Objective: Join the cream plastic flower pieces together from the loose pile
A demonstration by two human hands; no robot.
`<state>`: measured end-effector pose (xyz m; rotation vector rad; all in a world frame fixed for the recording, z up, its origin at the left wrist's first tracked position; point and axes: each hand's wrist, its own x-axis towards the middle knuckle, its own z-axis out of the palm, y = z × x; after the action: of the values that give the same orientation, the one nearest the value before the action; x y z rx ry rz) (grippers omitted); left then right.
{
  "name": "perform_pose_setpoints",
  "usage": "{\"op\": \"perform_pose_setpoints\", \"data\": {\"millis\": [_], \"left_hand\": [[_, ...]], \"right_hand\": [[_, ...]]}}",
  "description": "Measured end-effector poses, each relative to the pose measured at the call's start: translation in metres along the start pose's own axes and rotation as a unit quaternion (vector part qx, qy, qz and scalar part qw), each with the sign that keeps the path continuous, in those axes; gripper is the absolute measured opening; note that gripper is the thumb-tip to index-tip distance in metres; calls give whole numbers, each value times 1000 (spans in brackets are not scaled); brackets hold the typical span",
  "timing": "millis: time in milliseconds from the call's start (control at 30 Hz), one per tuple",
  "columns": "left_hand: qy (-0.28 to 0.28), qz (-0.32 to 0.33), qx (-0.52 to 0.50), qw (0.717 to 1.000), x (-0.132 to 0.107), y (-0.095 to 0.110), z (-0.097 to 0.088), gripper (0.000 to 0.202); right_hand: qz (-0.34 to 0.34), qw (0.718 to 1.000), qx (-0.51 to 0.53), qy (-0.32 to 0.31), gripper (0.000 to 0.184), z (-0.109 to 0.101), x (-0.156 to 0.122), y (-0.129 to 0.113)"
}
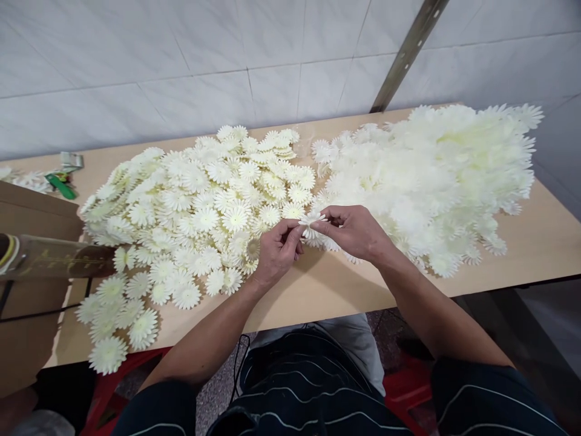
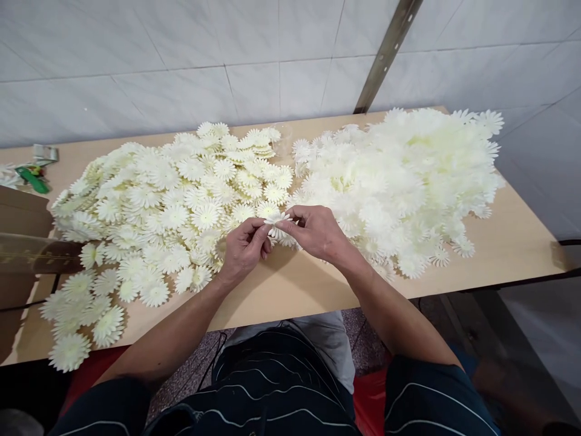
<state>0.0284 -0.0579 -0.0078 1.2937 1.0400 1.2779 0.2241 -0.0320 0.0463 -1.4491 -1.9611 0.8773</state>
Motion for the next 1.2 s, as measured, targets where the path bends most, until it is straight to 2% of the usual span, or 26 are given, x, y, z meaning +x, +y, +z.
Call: {"op": "perform_pose_setpoints", "data": {"millis": [100,233,367,500,667,900,1067,1200], "left_hand": [[0,-27,-21,999,1,2,0,52],[-18,-81,-85,993,3,1,0,61],[-14,-106,-120,987,7,-3,-1,64],[-2,-105,-114,988,9,-6,-1,61],[15,-114,-99,988,10,-7,-2,56],[54,-61,-47,996,9,-9,-4,53],[56,-5,20,998,5,-8,-4,47],[45,10,29,999,3,-6,-3,47]], "right_hand": [[-18,1000,-6,-11,55,0,5,2],[-59,997,-46,14,64,6,9,0],[-76,994,-76,25,59,18,11,2],[-73,993,-91,18,51,25,9,5],[-77,994,-72,33,51,30,6,8],[-97,993,13,71,44,36,4,19],[-78,992,36,95,56,34,4,19],[-81,993,20,85,64,32,5,16]]}}
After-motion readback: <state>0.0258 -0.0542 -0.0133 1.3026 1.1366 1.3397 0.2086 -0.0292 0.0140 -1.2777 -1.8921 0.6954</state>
